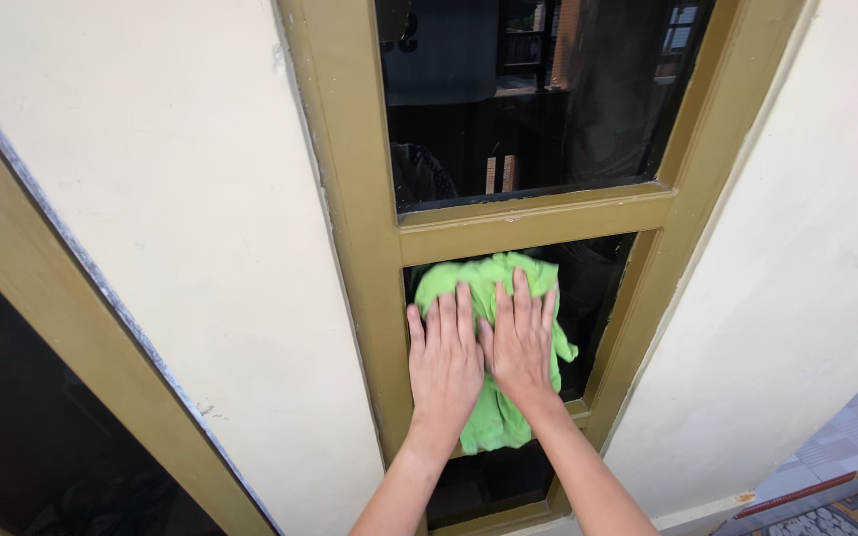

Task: The person sprays a cleaning liquid on a window pane and then wipes the glass surface with a green cloth.

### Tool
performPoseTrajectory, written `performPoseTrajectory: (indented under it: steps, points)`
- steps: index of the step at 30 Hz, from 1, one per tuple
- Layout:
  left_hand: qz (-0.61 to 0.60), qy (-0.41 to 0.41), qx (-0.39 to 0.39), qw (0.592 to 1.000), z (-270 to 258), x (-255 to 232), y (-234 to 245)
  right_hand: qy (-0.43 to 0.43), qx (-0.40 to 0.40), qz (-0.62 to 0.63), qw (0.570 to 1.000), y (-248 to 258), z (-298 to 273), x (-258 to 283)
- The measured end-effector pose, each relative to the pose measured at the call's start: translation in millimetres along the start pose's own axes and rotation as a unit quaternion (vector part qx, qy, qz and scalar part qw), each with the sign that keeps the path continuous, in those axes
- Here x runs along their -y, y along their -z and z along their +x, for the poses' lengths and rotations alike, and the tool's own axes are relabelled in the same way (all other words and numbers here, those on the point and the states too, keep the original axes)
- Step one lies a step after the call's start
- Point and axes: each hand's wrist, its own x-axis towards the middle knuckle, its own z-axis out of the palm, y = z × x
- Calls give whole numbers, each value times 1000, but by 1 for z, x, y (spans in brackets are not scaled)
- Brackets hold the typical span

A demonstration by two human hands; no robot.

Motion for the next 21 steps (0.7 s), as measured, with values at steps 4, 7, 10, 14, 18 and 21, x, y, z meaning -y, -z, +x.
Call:
performPoseTrajectory:
  steps: [4,7,10,14,18,21]
  points:
    - [93,-4,-40,995,12,9,15,10,-85,9,996,-17,16,6]
    - [117,-19,3,993,-1,19,4,14,-104,-17,994,-45,2,0]
    - [132,-34,45,990,-28,24,-24,22,-90,-23,995,-70,-34,-7]
    - [143,-59,130,979,-81,29,-59,75,-78,-28,994,-95,-82,-9]
    - [148,-119,222,956,-136,31,-85,96,-41,-21,994,-112,-133,-6]
    - [140,-126,260,947,-170,30,-103,101,9,-21,995,-114,-163,-6]
